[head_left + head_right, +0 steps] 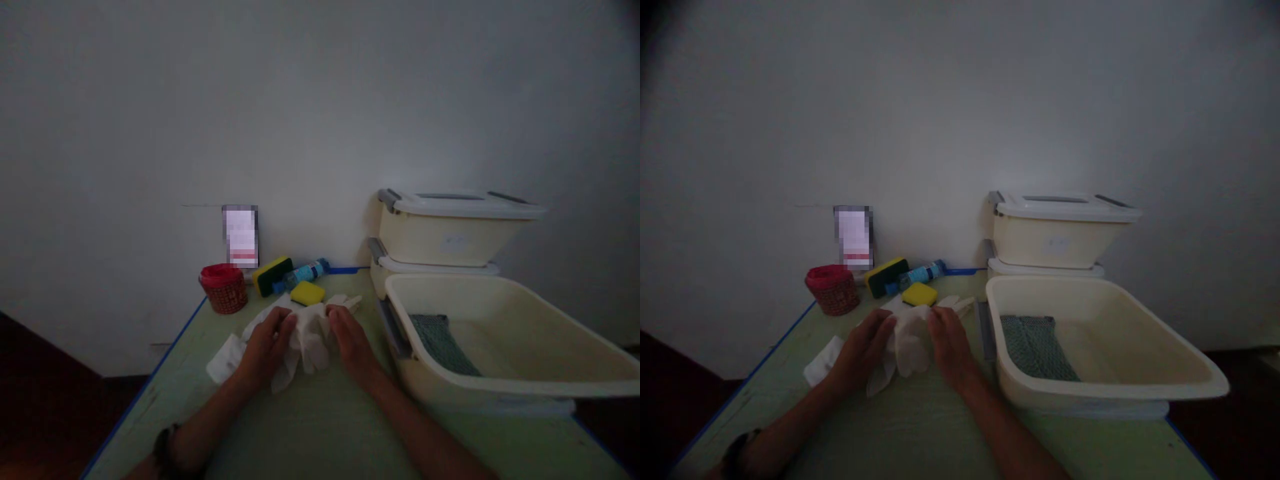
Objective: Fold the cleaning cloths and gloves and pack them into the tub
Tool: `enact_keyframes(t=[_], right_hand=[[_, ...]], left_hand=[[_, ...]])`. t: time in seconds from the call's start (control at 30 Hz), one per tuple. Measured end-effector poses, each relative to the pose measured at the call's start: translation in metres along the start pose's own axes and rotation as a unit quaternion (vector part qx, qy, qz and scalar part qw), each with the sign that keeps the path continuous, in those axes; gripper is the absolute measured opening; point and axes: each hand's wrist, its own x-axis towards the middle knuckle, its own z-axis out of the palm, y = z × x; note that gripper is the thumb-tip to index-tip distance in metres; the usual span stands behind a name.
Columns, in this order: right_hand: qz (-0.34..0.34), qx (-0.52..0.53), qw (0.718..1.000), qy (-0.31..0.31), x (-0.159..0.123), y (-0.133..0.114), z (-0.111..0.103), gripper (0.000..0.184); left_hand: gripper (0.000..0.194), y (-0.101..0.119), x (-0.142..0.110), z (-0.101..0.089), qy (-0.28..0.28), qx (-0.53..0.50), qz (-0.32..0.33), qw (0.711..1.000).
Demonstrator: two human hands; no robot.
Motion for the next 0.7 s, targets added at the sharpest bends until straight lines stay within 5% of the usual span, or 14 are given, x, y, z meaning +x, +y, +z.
enact_keyframes(t=[0.2,0.47,0.7], right_hand=[[0.007,0.012,1.000,-0.009,-0.0013,-0.0019,0.0006,0.021],[0.059,0.068,0.995,0.046,0.0009,0.0019,0.0008,0.019],[0.074,0.108,0.985,0.113,0.0016,0.0003,-0.0001,0.017]], left_hand=[[0.028,-0.0008,0.0021,0.0021,0.027,-0.041,-0.022,0.999],[0.025,-0.0049,-0.0002,0.0035,-0.075,-0.141,-0.035,0.987],[0.030,-0.0048,0.0029,0.0051,-0.086,-0.062,-0.036,0.994]])
